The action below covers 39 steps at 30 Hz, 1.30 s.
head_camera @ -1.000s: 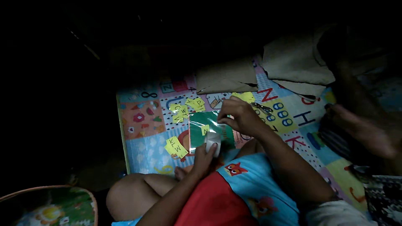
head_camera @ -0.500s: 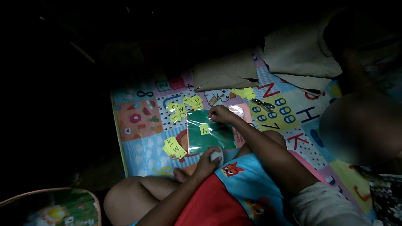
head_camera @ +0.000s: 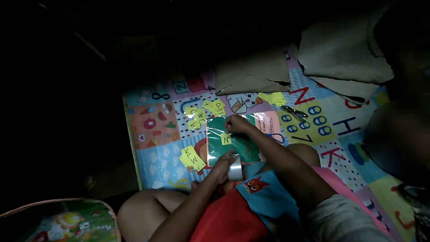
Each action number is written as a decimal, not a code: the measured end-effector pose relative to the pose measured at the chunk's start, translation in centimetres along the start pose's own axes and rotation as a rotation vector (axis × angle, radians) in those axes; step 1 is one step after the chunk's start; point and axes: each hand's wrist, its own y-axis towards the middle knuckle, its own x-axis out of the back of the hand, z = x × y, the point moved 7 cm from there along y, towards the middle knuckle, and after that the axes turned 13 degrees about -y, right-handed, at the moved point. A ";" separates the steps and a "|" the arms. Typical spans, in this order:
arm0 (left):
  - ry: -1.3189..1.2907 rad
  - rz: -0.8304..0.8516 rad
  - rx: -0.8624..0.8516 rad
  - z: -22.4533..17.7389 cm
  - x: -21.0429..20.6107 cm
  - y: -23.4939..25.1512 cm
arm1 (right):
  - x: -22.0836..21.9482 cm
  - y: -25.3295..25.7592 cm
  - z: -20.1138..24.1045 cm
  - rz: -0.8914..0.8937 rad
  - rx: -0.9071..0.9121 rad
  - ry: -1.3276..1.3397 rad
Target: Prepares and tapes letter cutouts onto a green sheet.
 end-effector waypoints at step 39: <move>1.490 0.045 -0.115 -1.5 -0.1 1.3 | -2.6 2.5 -1.7 0.020 -0.057 -0.075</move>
